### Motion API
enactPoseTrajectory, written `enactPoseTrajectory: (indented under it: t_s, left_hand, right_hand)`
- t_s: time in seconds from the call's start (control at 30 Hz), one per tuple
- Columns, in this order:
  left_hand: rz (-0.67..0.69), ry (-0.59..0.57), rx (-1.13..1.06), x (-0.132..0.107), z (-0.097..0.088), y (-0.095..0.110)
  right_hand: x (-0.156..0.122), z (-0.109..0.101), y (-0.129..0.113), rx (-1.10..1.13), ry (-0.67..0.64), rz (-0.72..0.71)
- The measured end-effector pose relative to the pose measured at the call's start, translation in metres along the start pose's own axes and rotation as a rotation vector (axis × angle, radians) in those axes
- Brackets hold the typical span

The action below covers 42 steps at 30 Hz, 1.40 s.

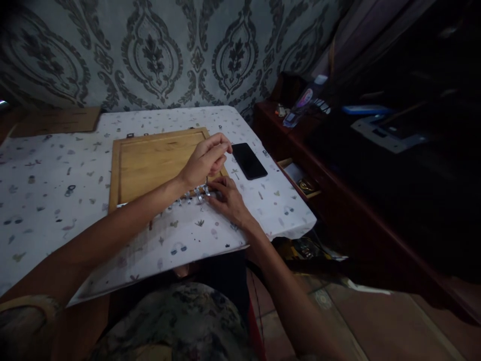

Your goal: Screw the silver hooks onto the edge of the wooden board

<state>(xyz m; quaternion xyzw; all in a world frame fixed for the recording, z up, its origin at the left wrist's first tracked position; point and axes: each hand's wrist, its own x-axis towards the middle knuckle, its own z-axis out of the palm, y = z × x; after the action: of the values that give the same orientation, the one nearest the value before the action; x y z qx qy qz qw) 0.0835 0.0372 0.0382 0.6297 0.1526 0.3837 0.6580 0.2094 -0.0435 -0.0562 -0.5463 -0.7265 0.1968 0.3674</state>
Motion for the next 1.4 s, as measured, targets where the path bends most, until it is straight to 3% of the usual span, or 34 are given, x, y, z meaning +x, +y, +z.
enactPoseTrajectory:
  t_s: [0.2,0.3,0.5,0.73,0.97,1.07,1.23,1.4]
  left_hand:
    - [0.088,0.231,0.183,-0.005,0.008,0.003]
    - [0.170,0.254,0.179,-0.008,0.010,-0.002]
    - [0.209,0.128,0.145,-0.007,0.008,-0.009]
    - [0.077,-0.119,0.035,0.004,-0.001,-0.004]
    - [0.034,-0.131,0.044,0.001,0.001,-0.001]
    - [0.104,-0.086,0.049,-0.005,0.003,0.001]
    - [0.189,0.146,0.004,-0.007,-0.003,0.000]
    - [0.227,0.200,-0.021,-0.004,-0.012,-0.011]
  right_hand:
    - [0.001,-0.001,0.001,-0.036,-0.026,-0.018]
    - [0.001,0.000,0.002,-0.053,-0.019,-0.026]
    - [0.000,0.001,0.002,-0.050,-0.005,-0.025]
    - [0.000,0.002,0.001,-0.028,0.007,0.001]
    - [0.000,0.000,0.001,-0.036,-0.004,0.008]
    - [0.000,0.000,0.000,-0.042,0.001,-0.002]
    - [0.000,0.001,0.002,-0.022,0.004,-0.011]
    - [0.000,0.001,0.004,-0.025,-0.014,0.009]
